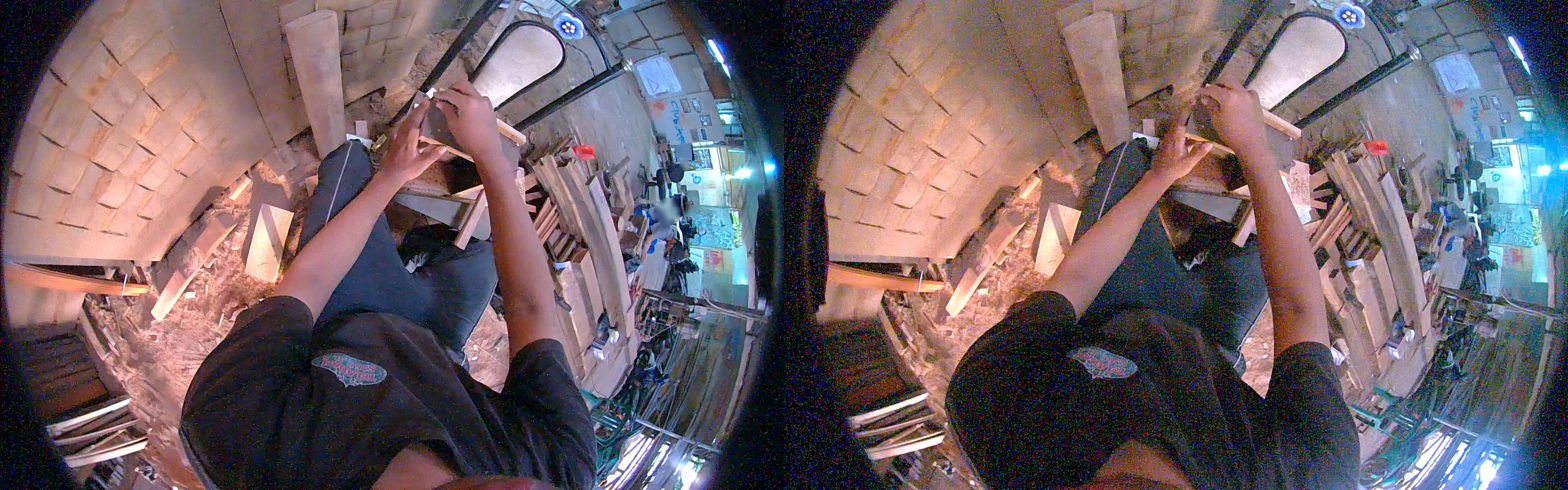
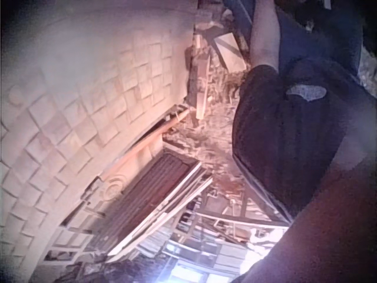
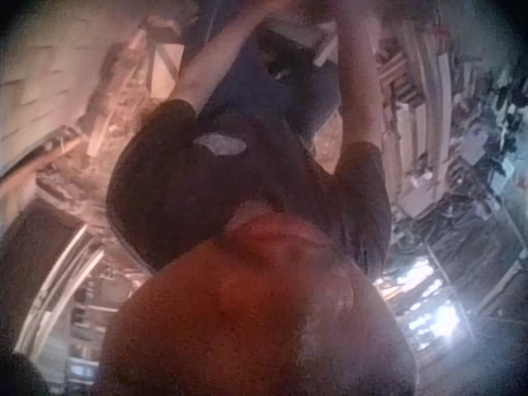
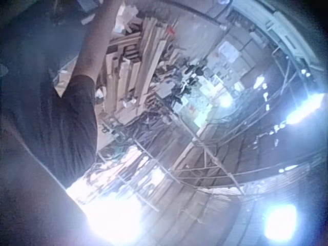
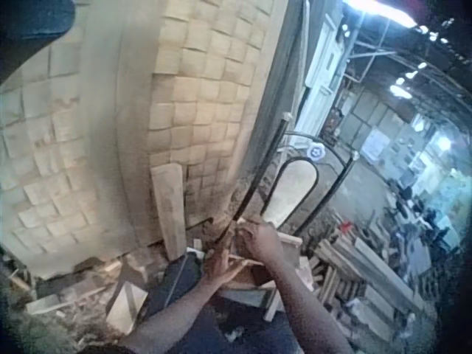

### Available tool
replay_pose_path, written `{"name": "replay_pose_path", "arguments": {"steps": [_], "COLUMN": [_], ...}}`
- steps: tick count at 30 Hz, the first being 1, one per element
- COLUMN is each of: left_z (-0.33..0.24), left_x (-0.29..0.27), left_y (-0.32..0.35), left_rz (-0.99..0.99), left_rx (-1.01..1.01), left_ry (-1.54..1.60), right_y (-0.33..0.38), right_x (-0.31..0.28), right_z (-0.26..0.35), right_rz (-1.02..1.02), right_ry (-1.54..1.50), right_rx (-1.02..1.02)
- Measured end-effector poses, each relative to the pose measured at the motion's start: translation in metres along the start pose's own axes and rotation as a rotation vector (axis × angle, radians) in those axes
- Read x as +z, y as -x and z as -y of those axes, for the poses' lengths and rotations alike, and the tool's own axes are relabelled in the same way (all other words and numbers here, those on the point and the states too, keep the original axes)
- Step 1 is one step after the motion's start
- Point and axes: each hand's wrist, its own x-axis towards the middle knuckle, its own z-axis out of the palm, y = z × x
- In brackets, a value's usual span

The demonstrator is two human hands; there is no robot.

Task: The person assembles a small wooden box by aligning wooden panels and hammering small nails into the edges.

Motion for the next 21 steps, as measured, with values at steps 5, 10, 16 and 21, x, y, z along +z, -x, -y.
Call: {"name": "replay_pose_path", "arguments": {"steps": [5,10,16,21], "left_z": [-0.002,-0.002,0.0,0.003], "left_x": [0.0,0.0,0.001,0.003], "left_y": [-0.002,-0.001,-0.001,-0.001], "left_rz": [0.002,0.022,0.031,0.009], "left_rx": [-0.015,-0.054,-0.065,-0.024], "left_ry": [0.023,0.098,0.062,0.032], "right_y": [0.0,0.001,0.001,0.0], "right_x": [0.004,0.007,0.005,0.009], "right_z": [-0.009,-0.005,-0.005,-0.011], "right_rz": [-0.013,-0.041,-0.025,0.013], "right_ry": [-0.041,-0.1,-0.089,-0.076], "right_rx": [-0.044,-0.016,0.021,-0.023]}}
